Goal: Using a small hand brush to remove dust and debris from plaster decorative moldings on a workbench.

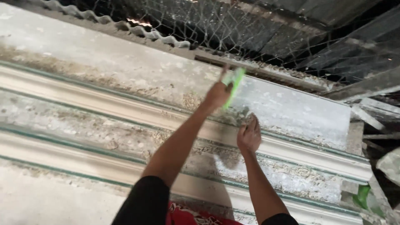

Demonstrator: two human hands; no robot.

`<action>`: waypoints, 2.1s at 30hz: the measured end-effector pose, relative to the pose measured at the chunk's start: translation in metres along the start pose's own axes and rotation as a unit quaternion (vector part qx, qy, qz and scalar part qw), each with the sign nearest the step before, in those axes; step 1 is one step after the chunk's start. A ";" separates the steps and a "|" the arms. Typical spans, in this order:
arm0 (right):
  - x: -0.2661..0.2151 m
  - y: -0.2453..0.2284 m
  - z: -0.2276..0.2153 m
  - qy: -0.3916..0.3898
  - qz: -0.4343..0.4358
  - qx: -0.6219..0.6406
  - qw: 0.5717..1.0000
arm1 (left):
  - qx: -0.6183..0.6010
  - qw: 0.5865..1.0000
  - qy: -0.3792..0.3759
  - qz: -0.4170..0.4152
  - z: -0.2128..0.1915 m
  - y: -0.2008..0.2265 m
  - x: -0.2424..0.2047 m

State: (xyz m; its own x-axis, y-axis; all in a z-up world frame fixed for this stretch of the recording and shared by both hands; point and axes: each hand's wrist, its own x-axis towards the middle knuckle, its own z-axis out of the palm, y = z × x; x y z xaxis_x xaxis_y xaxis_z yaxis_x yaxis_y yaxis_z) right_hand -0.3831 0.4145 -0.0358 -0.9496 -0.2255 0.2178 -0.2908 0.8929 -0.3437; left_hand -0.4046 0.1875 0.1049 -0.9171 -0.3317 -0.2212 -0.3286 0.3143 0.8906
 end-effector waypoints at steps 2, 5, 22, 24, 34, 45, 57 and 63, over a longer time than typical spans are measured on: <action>-0.001 -0.001 0.000 -0.004 0.005 0.002 1.000 | 0.046 0.996 0.082 -0.008 -0.031 -0.084 0.029; 0.002 -0.005 -0.003 -0.011 0.013 0.008 1.000 | 0.065 0.962 0.264 -0.040 -0.125 -0.164 0.021; -0.005 -0.006 -0.008 0.030 -0.069 -0.007 0.997 | -0.175 0.939 0.285 -0.077 -0.078 -0.137 -0.056; -0.005 -0.010 -0.002 0.033 -0.041 -0.013 0.999 | -0.270 0.874 0.396 0.084 -0.131 -0.124 -0.083; -0.006 0.008 0.009 0.076 -0.096 -0.004 0.992 | -0.244 0.953 0.176 -0.042 0.026 -0.097 -0.057; -0.002 0.001 0.010 0.092 -0.074 -0.012 0.993 | -0.138 0.941 0.292 -0.100 0.098 -0.301 -0.032; -0.004 0.001 0.009 0.091 -0.069 0.012 0.993 | -0.255 0.845 0.393 -0.256 -0.087 -0.118 -0.102; -0.004 -0.013 -0.008 0.079 -0.074 0.011 0.994 | -0.331 0.903 0.185 -0.203 0.050 -0.161 -0.122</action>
State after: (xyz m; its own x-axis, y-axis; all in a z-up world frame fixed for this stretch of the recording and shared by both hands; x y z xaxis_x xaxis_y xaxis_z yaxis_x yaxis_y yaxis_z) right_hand -0.3743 0.4070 -0.0254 -0.8669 -0.2882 0.4067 -0.4296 0.8459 -0.3162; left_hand -0.2510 0.2220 -0.0315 -0.5735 -0.6126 -0.5439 -0.3011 -0.4599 0.8354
